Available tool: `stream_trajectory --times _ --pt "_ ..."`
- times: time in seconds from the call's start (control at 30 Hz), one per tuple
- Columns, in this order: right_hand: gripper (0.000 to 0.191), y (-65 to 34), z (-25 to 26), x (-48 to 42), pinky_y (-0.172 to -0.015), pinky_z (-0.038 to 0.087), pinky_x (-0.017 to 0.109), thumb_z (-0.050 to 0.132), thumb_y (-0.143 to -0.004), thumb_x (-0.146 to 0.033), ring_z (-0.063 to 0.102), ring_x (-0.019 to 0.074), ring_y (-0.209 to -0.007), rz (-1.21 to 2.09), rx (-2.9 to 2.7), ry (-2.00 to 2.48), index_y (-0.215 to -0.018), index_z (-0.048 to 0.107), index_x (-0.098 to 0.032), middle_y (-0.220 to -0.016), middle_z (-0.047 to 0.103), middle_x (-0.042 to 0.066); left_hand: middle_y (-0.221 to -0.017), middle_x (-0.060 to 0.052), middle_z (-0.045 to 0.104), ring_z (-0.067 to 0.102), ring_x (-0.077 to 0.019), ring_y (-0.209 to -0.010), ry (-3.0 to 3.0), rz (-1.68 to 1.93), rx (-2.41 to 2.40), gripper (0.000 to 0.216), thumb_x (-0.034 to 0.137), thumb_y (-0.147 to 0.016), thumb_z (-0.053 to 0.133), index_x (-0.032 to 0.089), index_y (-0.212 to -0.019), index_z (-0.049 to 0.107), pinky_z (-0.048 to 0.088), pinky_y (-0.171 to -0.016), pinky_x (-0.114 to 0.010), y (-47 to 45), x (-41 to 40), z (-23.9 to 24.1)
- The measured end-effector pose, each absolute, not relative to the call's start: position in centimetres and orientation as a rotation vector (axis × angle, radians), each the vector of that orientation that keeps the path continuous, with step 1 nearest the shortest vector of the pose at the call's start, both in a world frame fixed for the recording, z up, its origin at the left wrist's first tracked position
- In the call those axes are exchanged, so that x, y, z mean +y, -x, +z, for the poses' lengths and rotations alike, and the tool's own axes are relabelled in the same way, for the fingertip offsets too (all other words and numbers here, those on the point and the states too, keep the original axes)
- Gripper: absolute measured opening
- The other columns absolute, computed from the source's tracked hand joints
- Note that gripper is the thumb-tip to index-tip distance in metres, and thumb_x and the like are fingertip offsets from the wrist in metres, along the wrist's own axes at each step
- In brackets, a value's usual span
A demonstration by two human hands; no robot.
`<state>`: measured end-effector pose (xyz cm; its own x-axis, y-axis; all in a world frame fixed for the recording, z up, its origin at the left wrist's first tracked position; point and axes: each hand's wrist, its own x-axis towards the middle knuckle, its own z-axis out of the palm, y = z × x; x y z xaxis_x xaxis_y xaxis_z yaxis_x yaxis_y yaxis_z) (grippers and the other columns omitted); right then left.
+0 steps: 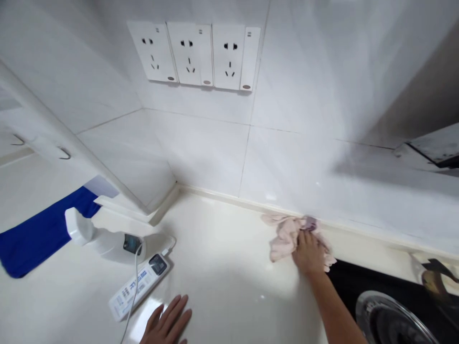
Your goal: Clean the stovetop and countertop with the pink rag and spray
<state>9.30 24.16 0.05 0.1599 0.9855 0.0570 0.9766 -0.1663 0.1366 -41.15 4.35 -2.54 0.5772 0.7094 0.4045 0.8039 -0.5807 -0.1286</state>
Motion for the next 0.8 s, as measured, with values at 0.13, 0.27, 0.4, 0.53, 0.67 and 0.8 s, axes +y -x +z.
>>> stream_trajectory --times 0.13,0.27,0.4,0.53,0.67,0.8 --pt "0.056 -7.1 0.6 24.8 -0.114 0.032 0.063 0.048 -0.092 -0.022 0.052 0.049 -0.135 0.151 1.66 -2.562 -0.137 0.065 0.005 -0.145 0.055 0.039 -0.161 -0.007 0.058 0.045 -0.023 -0.154 2.537 -0.417 -1.287 0.053 0.028 -0.097 0.061 0.028 -0.15 0.06 0.014 -0.133 -0.043 40.3 3.9 -0.1" --pt "0.062 3.5 0.6 26.2 -0.117 0.027 0.067 0.055 -0.091 -0.032 0.04 0.0506 -0.148 0.045 1.865 -2.473 -0.143 0.064 -0.001 -0.156 0.049 0.035 -0.164 -0.005 0.056 0.042 -0.0226 -0.156 2.545 -0.404 -1.323 0.052 0.028 -0.098 0.06 0.029 -0.15 0.059 0.015 -0.132 -0.042 40.3 3.6 -0.2" --pt "0.072 14.2 1.0 22.2 -0.125 0.014 0.071 0.051 -0.098 -0.042 0.023 0.0461 -0.161 -0.236 2.361 -2.185 -0.163 0.045 -0.013 -0.175 0.03 0.02 -0.163 -0.009 0.056 0.044 -0.0222 -0.154 2.546 -0.42 -1.352 0.057 0.031 -0.1 0.058 0.024 -0.156 0.051 0.024 -0.129 -0.041 40.4 3.5 -0.7" --pt "0.073 19.3 1.0 13.6 -0.127 0.009 0.074 0.047 -0.102 -0.057 0.018 0.043 -0.164 -0.5 2.653 -1.92 -0.167 0.04 -0.026 -0.177 0.026 0.012 -0.161 -0.016 0.055 0.048 -0.0281 -0.151 2.519 -0.496 -1.46 0.058 0.038 -0.099 0.061 0.018 -0.154 0.053 0.042 -0.117 -0.041 40.3 3.3 -0.4" --pt "0.072 17.7 -0.1 7.2 -0.126 0.016 0.076 0.048 -0.103 -0.058 0.019 0.0432 -0.164 -0.52 2.664 -2.022 -0.169 0.035 -0.032 -0.178 0.019 0.009 -0.158 -0.017 0.056 0.05 -0.0306 -0.148 2.535 -0.64 -1.507 0.054 0.037 -0.101 0.059 0.021 -0.152 0.053 0.05 -0.112 -0.042 40.6 3.1 -0.4" --pt "0.06 12.5 -1.6 3.8 -0.124 0.037 0.065 0.056 -0.101 -0.044 0.032 0.0419 -0.16 -0.395 2.592 -2.22 -0.16 0.051 -0.035 -0.175 0.033 0.009 -0.161 -0.016 0.053 0.044 -0.0285 -0.153 2.592 -0.888 -1.493 0.053 0.02 -0.102 0.046 0.023 -0.155 0.049 0.048 -0.116 -0.045 39.5 2.6 -0.7"
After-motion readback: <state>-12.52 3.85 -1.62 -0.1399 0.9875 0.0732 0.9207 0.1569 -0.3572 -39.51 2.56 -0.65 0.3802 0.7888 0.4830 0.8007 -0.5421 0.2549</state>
